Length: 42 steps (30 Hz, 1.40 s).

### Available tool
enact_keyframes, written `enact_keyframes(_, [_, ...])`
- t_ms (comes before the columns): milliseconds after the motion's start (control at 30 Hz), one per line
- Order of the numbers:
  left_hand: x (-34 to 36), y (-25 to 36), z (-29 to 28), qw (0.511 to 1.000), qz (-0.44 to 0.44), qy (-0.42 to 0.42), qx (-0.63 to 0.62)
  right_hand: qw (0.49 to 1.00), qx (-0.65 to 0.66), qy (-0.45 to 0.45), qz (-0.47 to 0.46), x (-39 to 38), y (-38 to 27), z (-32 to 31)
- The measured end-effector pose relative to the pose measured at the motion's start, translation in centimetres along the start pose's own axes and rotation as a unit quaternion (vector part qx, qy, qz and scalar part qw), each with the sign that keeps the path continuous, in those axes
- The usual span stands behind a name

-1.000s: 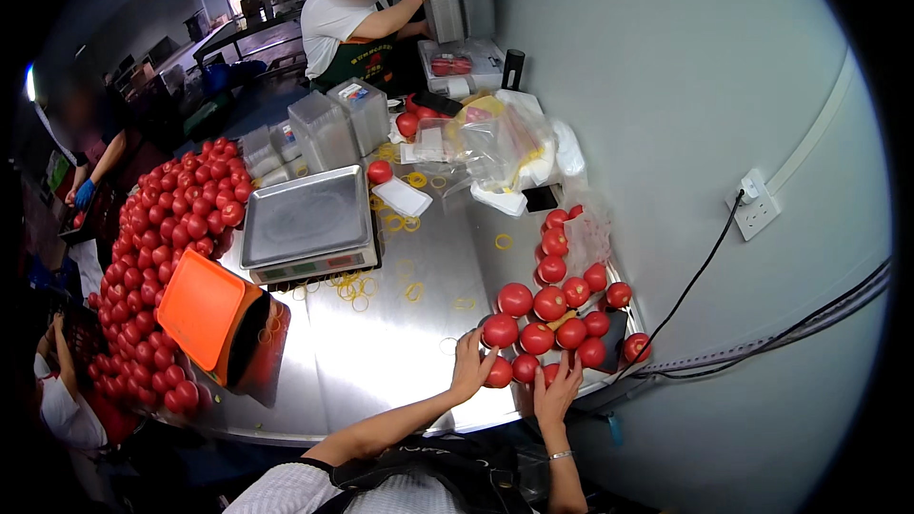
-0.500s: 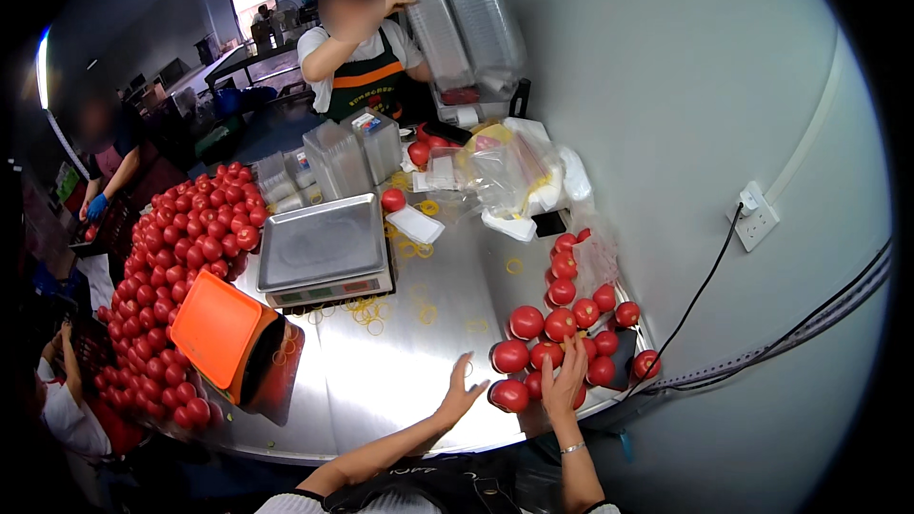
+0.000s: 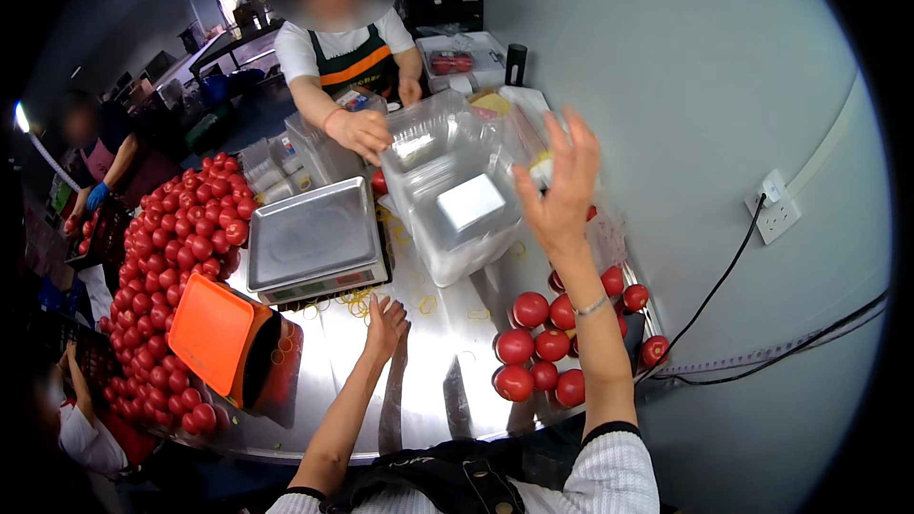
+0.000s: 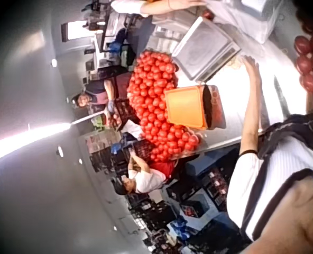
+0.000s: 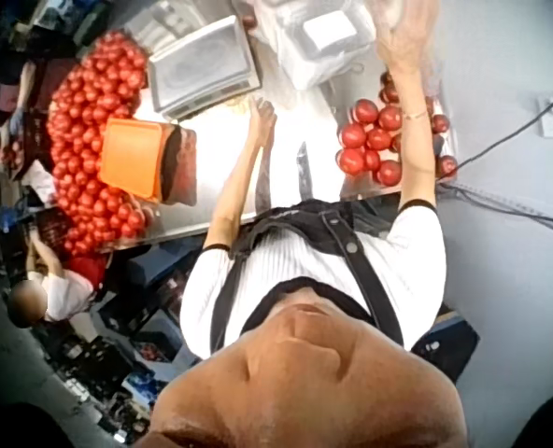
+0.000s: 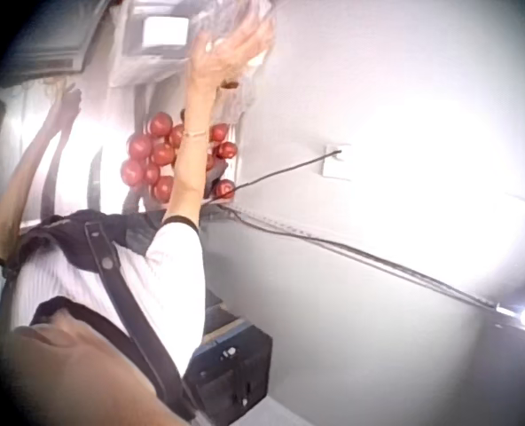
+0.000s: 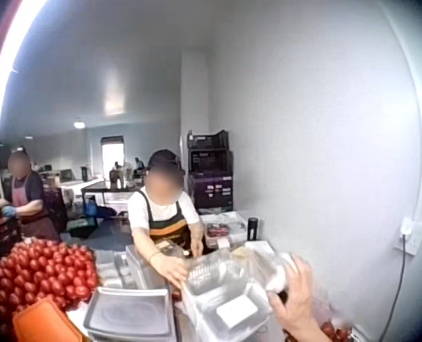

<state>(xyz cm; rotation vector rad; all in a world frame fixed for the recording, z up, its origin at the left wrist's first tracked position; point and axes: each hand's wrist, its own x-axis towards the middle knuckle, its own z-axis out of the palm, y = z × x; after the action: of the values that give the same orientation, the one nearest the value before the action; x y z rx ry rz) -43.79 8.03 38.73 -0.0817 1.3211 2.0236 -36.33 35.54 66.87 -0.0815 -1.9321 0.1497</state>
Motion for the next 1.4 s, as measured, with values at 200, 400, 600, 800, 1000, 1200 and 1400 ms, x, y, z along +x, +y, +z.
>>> enact_keyframes(200, [3.5,-0.7,2.0,0.999,0.001,0.035,-0.02,0.961,0.122,-0.249,-0.006,-4.1,1.3,4.5])
enact_keyframes(400, [9.6,-2.1,-0.5,0.991,0.109,-0.066,0.024,0.959,0.11,-0.261,0.015,-4.5,-0.9,3.6])
enact_keyframes(600, [11.5,1.0,2.0,0.997,-0.017,-0.068,0.035,0.939,0.141,-0.312,-0.035,-6.9,-8.5,3.0])
enact_keyframes(800, [13.8,3.6,3.5,0.998,-0.032,-0.022,0.047,0.974,0.166,-0.155,-0.017,-8.6,-2.7,5.8])
enact_keyframes(1000, [18.7,3.1,3.3,0.988,-0.141,-0.054,-0.039,0.924,0.223,-0.252,0.183,-7.9,4.7,2.4])
enact_keyframes(1200, [17.7,2.1,5.1,0.979,-0.135,-0.093,-0.122,0.967,0.066,-0.243,0.046,-1.0,0.3,2.9])
enact_keyframes(1400, [20.6,-1.1,1.9,0.951,-0.17,-0.134,-0.222,0.915,-0.014,-0.402,0.009,-0.2,-5.7,8.3])
